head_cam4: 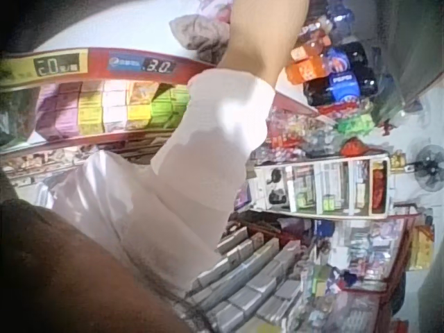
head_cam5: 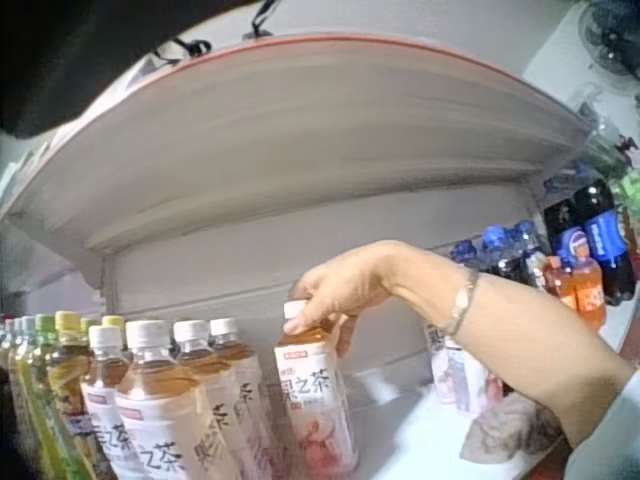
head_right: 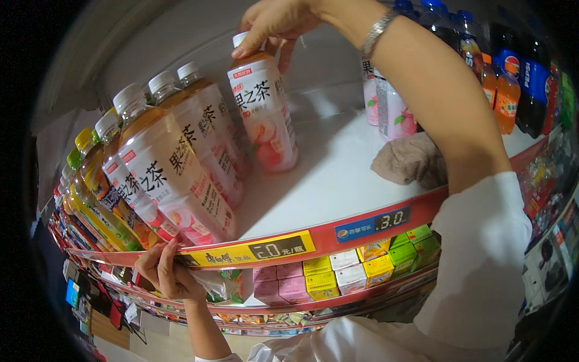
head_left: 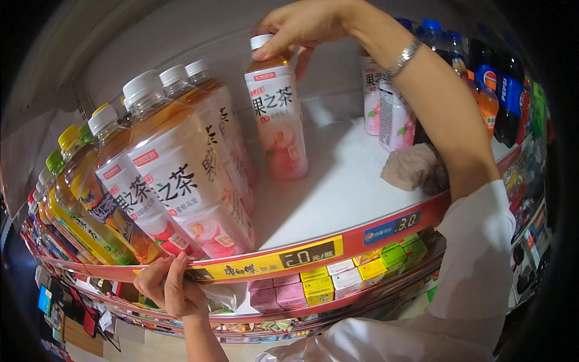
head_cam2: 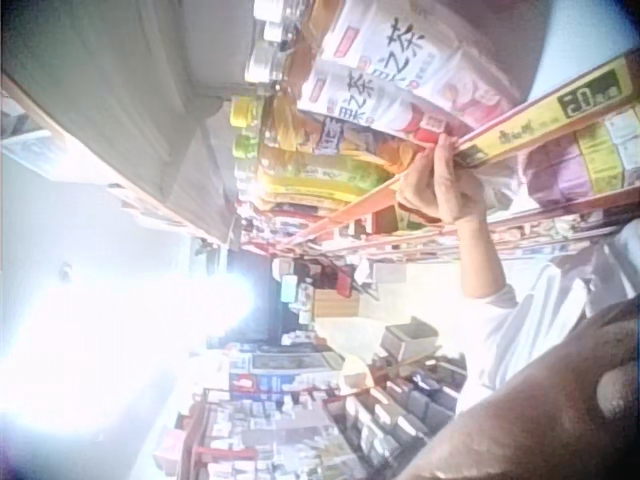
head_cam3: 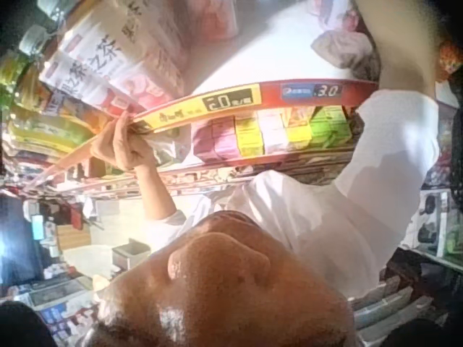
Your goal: The person arranges bottled beverages on a store shelf, moving bottles into place and aligning them by type. They handle multiple beverage bottles and adjust their positions to create neat rows.
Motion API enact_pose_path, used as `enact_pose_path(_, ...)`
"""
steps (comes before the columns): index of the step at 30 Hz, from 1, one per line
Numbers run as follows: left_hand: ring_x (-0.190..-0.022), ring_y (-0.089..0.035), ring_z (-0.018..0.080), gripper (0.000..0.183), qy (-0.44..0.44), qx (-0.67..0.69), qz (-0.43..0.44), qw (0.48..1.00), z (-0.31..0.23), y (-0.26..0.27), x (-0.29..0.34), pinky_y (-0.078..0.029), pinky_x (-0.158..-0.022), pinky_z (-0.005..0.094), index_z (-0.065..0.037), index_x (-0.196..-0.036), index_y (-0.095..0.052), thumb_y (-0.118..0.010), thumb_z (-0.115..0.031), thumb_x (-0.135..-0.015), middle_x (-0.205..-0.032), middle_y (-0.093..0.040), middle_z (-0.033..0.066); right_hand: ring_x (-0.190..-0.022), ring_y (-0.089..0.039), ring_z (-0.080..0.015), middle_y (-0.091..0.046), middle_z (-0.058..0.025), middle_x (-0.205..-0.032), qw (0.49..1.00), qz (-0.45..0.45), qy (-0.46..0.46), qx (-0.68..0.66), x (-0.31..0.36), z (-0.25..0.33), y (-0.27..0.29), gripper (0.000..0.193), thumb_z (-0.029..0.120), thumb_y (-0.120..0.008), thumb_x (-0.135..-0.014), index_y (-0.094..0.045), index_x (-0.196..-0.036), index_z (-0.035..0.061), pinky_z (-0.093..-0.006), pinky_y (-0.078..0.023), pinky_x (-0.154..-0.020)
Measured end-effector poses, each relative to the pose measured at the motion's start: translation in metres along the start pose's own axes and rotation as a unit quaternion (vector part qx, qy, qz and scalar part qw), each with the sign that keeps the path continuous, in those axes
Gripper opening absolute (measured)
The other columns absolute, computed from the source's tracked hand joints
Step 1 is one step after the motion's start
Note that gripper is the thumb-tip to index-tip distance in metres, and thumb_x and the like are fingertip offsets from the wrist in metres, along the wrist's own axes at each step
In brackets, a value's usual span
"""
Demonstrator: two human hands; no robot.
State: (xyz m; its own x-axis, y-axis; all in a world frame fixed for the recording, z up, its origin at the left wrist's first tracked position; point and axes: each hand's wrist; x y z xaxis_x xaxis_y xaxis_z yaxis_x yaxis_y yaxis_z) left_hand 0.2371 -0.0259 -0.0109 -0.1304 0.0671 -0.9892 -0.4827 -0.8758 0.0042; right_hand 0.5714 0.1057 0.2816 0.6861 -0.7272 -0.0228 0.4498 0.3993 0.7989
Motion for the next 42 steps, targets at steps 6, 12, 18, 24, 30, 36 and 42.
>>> enact_pose_path(6, -0.094, -0.057, 0.0261, 0.028, -0.015, -0.005, -0.004, 1.000, 0.006, -0.003, 0.003, -0.048, -0.085, 0.0395, 0.000, -0.107, -0.075, -0.055, -0.009, -0.089, -0.101, -0.059, 0.0132, -0.117, -0.063, -0.0283, -0.064, -0.0174, -0.123, 0.992, -0.095, -0.002, 0.081, -0.046, -0.016, 0.002, 0.051, 0.033, -0.073, -0.091, -0.059, -0.124, -0.0032, -0.0469, -0.061, -0.087)
enact_pose_path(12, -0.093, -0.058, 0.0261, 0.027, -0.015, -0.016, -0.002, 1.000, 0.004, 0.000, 0.002, -0.048, -0.084, 0.0391, 0.001, -0.106, -0.074, -0.056, -0.010, -0.090, -0.098, -0.060, 0.0128, -0.115, -0.064, -0.0262, -0.065, -0.0162, -0.120, 0.993, -0.095, 0.050, 0.048, -0.086, -0.007, -0.017, 0.051, 0.026, -0.073, -0.089, -0.057, -0.128, -0.0026, -0.0442, -0.061, -0.087)
enact_pose_path(18, -0.093, -0.059, 0.0268, 0.025, -0.007, -0.023, -0.007, 1.000, 0.000, -0.004, 0.000, -0.049, -0.084, 0.0390, 0.001, -0.105, -0.075, -0.057, -0.010, -0.091, -0.099, -0.060, 0.0130, -0.119, -0.062, -0.0270, -0.065, -0.0160, -0.121, 0.995, -0.088, 0.035, 0.039, -0.104, -0.005, -0.017, 0.056, 0.026, -0.074, -0.089, -0.054, -0.134, -0.0011, -0.0450, -0.060, -0.090)
enact_pose_path(24, -0.094, -0.059, 0.0270, 0.027, -0.005, -0.022, -0.001, 1.000, 0.002, 0.000, 0.002, -0.049, -0.085, 0.0395, 0.001, -0.106, -0.075, -0.055, -0.010, -0.092, -0.100, -0.062, 0.0132, -0.123, -0.060, -0.0323, -0.064, -0.0204, -0.125, 0.977, -0.208, 0.031, 0.035, -0.065, -0.002, -0.016, 0.070, 0.039, -0.079, -0.086, -0.055, -0.138, -0.0008, -0.0413, -0.056, -0.099)
enact_pose_path(30, -0.096, -0.060, 0.0272, 0.029, 0.004, 0.020, -0.017, 1.000, 0.000, -0.016, 0.002, -0.049, -0.087, 0.0392, 0.002, -0.107, -0.075, -0.054, -0.009, -0.092, -0.101, -0.062, 0.0140, -0.112, -0.067, -0.0314, -0.068, -0.0201, -0.128, 0.826, -0.199, -0.185, 0.493, 0.116, 0.023, 0.067, 0.055, 0.037, -0.065, -0.094, -0.062, -0.135, 0.0005, -0.0392, -0.054, -0.094)
enact_pose_path(36, -0.096, -0.059, 0.0272, 0.031, 0.007, -0.025, 0.021, 0.999, 0.004, 0.005, 0.003, -0.048, -0.088, 0.0395, 0.001, -0.110, -0.076, -0.053, -0.011, -0.092, -0.102, -0.060, 0.0138, -0.113, -0.064, -0.0303, -0.068, -0.0160, -0.118, 0.809, -0.287, -0.190, 0.476, 0.138, -0.050, 0.019, 0.043, 0.036, -0.079, -0.085, -0.073, -0.112, 0.0040, -0.0371, -0.052, -0.094)
enact_pose_path(42, -0.090, -0.058, 0.0240, 0.028, 0.014, 0.013, -0.019, 1.000, -0.005, -0.007, -0.007, -0.045, -0.084, 0.0366, -0.004, -0.104, -0.079, -0.059, -0.006, -0.084, -0.095, -0.064, 0.0076, -0.093, -0.064, -0.0204, -0.070, -0.0094, -0.098, 0.854, -0.277, -0.064, 0.437, 0.150, -0.053, 0.031, 0.027, 0.027, -0.069, -0.094, -0.069, -0.102, 0.0009, -0.0350, -0.052, -0.082)
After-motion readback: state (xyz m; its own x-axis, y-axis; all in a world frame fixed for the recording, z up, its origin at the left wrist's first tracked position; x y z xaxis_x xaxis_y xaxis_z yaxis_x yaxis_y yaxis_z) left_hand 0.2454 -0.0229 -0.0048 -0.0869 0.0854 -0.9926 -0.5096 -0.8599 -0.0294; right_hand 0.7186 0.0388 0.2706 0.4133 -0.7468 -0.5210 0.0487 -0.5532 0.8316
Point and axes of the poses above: each hand's wrist, its own x-axis away from the middle knuckle, its own y-axis out of the back of the hand, z = x × y
